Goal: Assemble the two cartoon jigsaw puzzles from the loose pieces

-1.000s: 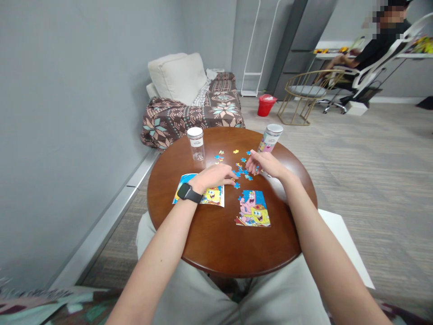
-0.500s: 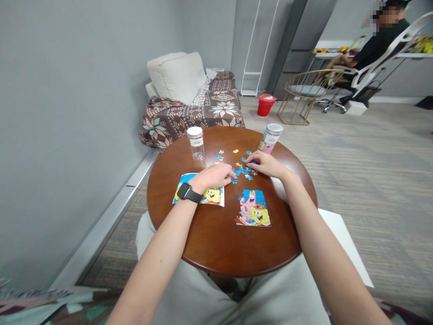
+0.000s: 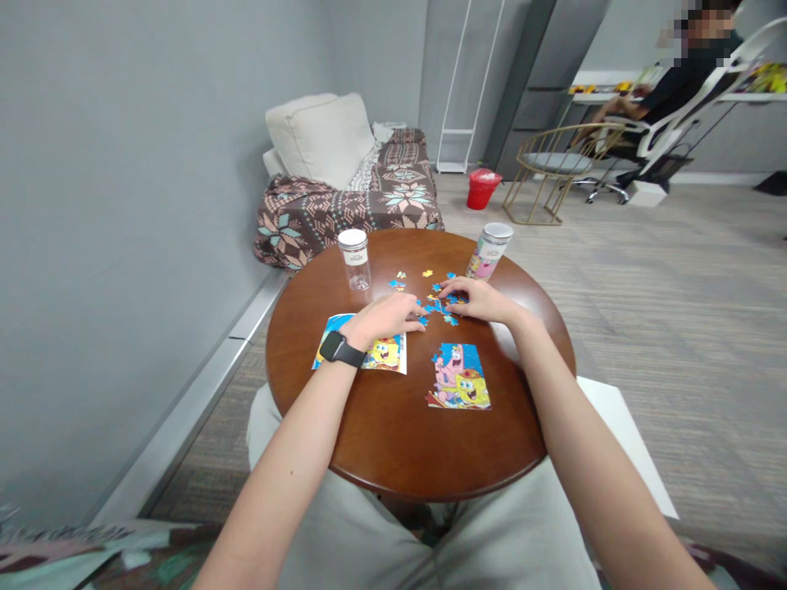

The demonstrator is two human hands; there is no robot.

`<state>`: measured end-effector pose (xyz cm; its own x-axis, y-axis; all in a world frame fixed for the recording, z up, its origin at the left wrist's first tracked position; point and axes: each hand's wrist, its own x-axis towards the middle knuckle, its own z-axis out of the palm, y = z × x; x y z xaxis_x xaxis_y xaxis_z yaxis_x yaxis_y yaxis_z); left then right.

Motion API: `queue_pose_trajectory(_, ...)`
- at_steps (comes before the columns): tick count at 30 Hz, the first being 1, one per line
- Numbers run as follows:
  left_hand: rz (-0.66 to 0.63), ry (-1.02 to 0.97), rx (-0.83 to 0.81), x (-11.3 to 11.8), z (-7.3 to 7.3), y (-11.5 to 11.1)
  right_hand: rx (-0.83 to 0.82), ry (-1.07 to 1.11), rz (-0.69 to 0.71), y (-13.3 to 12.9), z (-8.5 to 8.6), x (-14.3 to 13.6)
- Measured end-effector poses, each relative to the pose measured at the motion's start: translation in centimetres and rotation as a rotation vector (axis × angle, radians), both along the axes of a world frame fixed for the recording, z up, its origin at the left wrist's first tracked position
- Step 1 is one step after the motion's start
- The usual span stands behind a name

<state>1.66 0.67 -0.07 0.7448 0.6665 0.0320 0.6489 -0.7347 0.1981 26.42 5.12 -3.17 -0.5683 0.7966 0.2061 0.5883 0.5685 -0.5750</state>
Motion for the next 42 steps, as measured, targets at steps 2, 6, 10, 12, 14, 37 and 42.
queue_pose_trajectory(2,0.012,0.003,-0.006,-0.07,0.01,0.06,-0.005,0.011,0.015,0.08,-0.19,0.04)
queue_pose_trajectory(6,0.020,-0.008,-0.009,-0.09,0.04,0.09,-0.007,0.021,0.016,0.15,-0.29,0.05)
queue_pose_trajectory(10,0.040,-0.005,-0.025,0.05,0.33,-0.10,-0.012,0.013,0.018,0.03,-0.12,0.00)
queue_pose_trajectory(12,0.041,-0.013,-0.031,0.10,0.40,-0.18,-0.014,0.009,0.017,-0.04,-0.03,-0.01)
queue_pose_trajectory(14,0.044,-0.028,-0.028,0.08,0.33,-0.16,-0.015,0.006,0.015,-0.06,-0.01,-0.01)
queue_pose_trajectory(37,0.050,-0.038,-0.012,-0.04,-0.45,0.30,0.005,-0.003,0.033,0.06,0.04,0.05)
queue_pose_trajectory(42,0.044,-0.047,-0.027,-0.07,-0.48,0.34,0.000,0.007,0.038,0.02,0.12,-0.01)
